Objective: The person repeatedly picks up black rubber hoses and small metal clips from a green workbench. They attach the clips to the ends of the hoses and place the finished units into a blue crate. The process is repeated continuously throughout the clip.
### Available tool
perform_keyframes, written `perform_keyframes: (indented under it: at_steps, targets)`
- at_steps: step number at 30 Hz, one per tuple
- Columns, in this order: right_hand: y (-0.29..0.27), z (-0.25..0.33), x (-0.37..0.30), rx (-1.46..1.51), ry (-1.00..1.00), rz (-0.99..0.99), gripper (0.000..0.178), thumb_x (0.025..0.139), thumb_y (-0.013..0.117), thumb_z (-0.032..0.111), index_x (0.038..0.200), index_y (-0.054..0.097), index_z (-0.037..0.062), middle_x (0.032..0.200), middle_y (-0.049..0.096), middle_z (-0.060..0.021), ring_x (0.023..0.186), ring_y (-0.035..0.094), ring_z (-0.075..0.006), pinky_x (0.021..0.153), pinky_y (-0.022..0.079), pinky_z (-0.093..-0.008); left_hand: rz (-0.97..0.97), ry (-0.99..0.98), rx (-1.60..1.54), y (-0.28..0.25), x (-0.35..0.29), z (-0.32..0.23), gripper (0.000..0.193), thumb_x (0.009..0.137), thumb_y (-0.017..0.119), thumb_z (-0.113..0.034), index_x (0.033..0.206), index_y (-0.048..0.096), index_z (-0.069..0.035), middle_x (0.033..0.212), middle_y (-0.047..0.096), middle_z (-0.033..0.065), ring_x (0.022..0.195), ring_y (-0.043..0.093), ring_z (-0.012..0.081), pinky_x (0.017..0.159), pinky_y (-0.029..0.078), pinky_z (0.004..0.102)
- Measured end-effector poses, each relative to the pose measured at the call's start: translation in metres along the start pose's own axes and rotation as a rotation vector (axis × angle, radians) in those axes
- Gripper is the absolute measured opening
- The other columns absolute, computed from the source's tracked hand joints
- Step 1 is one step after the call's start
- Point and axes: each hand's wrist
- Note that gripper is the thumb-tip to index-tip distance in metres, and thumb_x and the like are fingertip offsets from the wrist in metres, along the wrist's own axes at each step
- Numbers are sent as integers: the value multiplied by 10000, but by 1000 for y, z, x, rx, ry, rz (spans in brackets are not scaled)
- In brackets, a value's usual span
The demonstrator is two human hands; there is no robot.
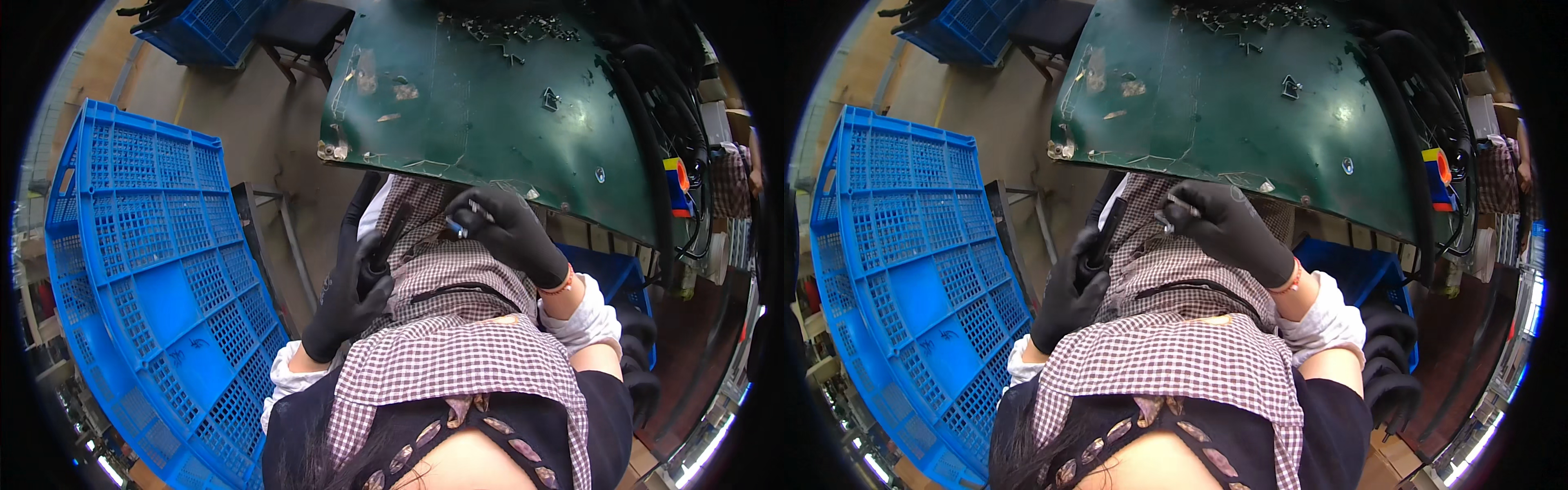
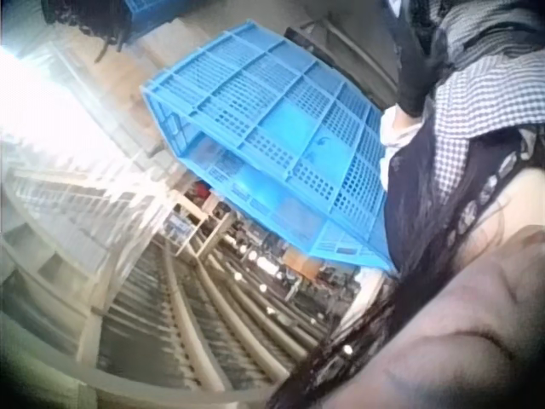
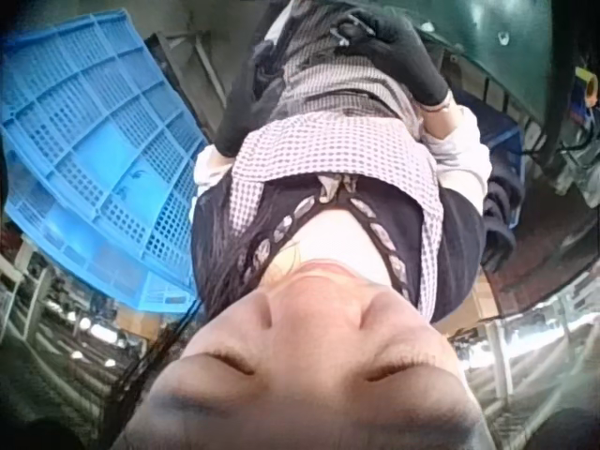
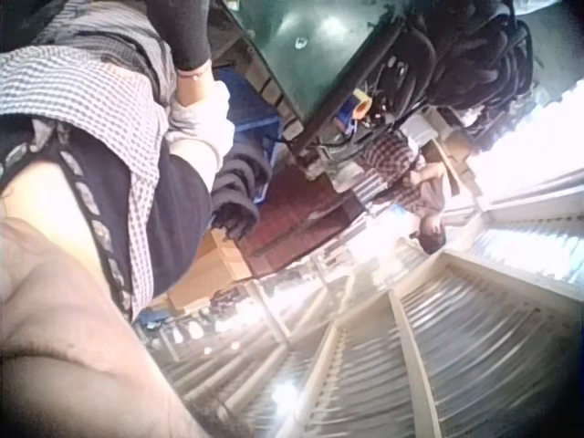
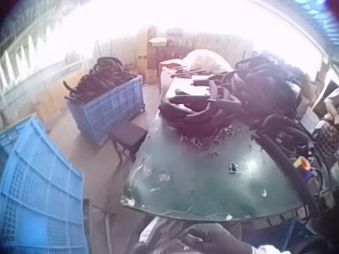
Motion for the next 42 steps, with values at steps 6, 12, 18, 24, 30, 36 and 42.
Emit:
perform_keyframes:
  at_steps: [6,12,18,24,30,36,42]
  targets:
    - [22,10,4,-47,112,179,193,880,664,189,914,645,-1,678,585,-154,584,546,-248,569,428,-362,-106,400,150,7,21,13,449,858,657,-5,1293,552,-37,1216,554,185,1014,601,250,854,481,329]
    - [39,-2,11,-47,216,272,215,892,645,196,950,633,-11,701,611,-174,599,578,-262,580,445,-373,-141,361,371,15,26,3,266,811,732,-73,1066,670,-29,1171,552,236,935,632,319,761,517,374]
    - [32,-4,10,49,272,252,311,913,649,276,973,658,-29,735,660,-145,636,603,-199,621,475,-345,-300,392,403,25,27,4,260,771,747,-60,1022,686,-34,1025,612,227,839,661,339,684,527,383]
    - [27,-6,11,129,360,343,364,872,710,337,975,698,-13,759,687,-108,671,616,-140,652,493,-316,-271,403,483,24,26,2,327,731,774,-78,1046,693,-50,1034,618,210,862,661,333,696,530,393]
    - [32,1,13,179,471,340,315,817,760,261,962,680,-7,774,670,-65,692,575,-102,659,480,-288,-233,408,508,28,23,4,368,714,791,-118,1067,698,-70,1083,618,193,849,656,314,683,528,383]
    - [29,14,11,75,447,330,280,803,764,193,953,669,-24,824,693,-70,731,597,-103,686,492,-279,-206,470,547,26,22,5,421,733,793,-173,1126,677,-74,1078,631,177,806,658,301,660,528,373]
    - [-4,5,8,291,452,58,260,839,765,159,1003,692,-28,873,711,-53,769,641,-89,718,523,-240,-220,397,394,30,13,10,587,748,809,-197,1227,570,44,919,661,168,711,663,259,609,531,364]
Point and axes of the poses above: each hand's wrist, its own x-axis towards the middle knuckle, its own y-axis out of the palm, z = x × y
